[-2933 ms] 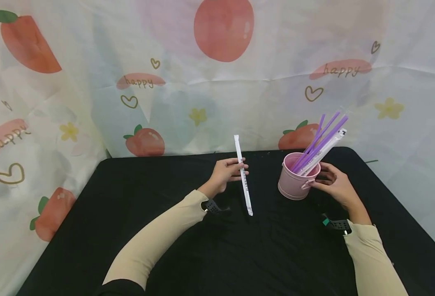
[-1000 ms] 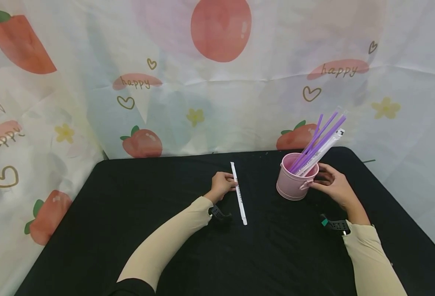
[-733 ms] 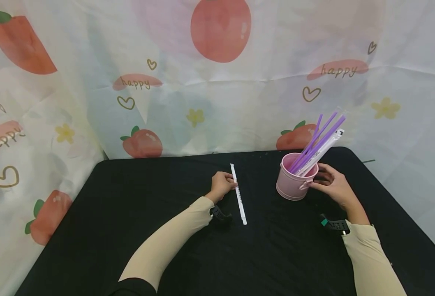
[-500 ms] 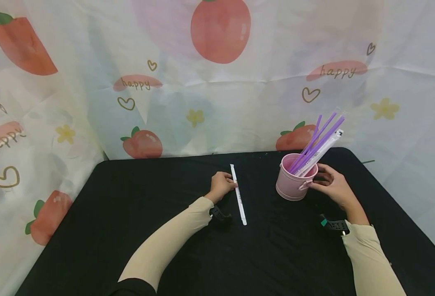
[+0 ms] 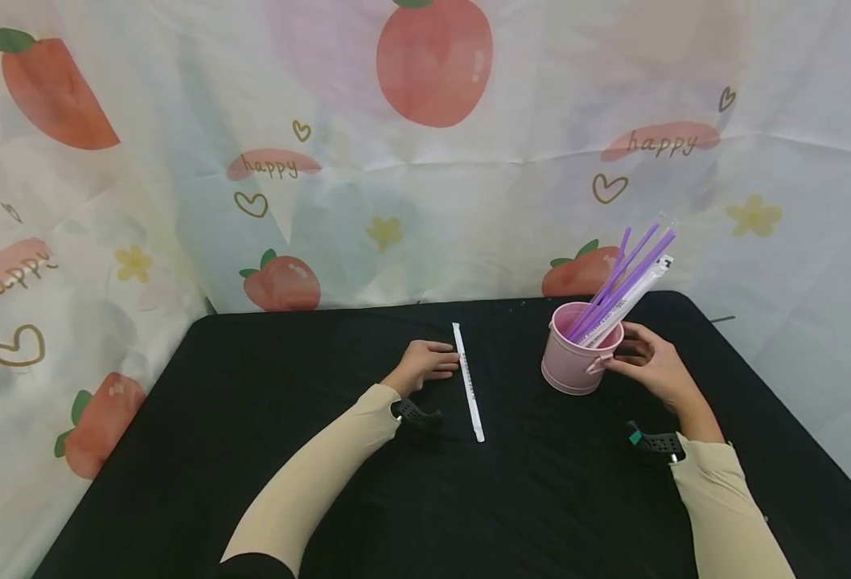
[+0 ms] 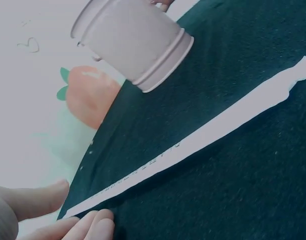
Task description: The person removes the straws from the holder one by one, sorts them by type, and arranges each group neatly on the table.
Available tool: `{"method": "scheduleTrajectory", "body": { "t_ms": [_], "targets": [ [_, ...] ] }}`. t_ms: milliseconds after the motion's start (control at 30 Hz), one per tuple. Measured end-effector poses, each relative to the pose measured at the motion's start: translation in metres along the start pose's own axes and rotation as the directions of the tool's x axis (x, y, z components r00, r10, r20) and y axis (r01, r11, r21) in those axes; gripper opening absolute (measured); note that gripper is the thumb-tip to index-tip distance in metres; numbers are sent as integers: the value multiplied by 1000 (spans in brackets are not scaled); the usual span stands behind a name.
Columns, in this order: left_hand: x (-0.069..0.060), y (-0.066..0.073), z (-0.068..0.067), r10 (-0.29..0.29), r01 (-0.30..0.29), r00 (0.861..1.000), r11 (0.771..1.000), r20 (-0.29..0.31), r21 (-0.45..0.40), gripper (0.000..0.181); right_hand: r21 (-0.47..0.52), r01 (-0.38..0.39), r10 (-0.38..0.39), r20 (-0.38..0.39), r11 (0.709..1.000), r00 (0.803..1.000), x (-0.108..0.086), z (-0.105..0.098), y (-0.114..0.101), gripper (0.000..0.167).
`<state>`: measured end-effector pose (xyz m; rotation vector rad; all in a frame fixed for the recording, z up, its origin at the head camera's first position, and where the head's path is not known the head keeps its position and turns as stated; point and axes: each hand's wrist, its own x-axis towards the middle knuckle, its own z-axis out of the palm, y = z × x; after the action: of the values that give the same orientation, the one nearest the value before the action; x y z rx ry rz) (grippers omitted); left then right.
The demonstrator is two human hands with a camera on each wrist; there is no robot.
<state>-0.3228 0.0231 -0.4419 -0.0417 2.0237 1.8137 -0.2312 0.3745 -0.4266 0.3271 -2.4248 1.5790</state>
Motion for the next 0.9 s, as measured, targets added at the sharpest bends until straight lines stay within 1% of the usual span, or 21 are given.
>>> {"method": "scheduleTrajectory", "body": {
  "t_ms": [67,167,267,367,467,533,600,667,767,900],
  "targets": [
    [0,0,-3,-17,17,1000,1000,20,1,37,-1,6,-6,0,1000,1000,0,0,0,58],
    [-1,0,-6,-26,26,999,1000,34,13,34,-9,8,-8,1,1000,1000,0,0,1,56],
    [-2,1,-8,-28,28,999,1000,29,-2,32,-22,0,0,1,1000,1000,0,0,1,56],
    [-3,4,-10,-7,7,1000,999,3,-33,33,-34,-8,8,2,999,1000,0,0,0,57],
    [-4,8,-11,42,-43,999,997,-16,-61,34,-34,-9,10,6,999,1000,0,0,0,58],
    [-4,11,-12,90,-90,996,993,-8,-76,35,-35,-8,9,8,999,1000,0,0,0,58],
    [-5,15,-12,143,-142,990,986,8,-88,37,-39,-8,8,8,999,1000,1,0,0,57],
    [-5,20,-12,196,-192,980,976,31,-105,37,-45,-9,10,10,999,1000,1,1,1,57],
    [-5,27,-11,271,-263,961,956,56,-128,37,-44,-12,13,10,999,1000,1,1,1,57],
    [-3,39,-6,349,-335,934,930,75,-152,33,-40,-10,11,4,999,1000,1,0,0,57]
  ]
}}
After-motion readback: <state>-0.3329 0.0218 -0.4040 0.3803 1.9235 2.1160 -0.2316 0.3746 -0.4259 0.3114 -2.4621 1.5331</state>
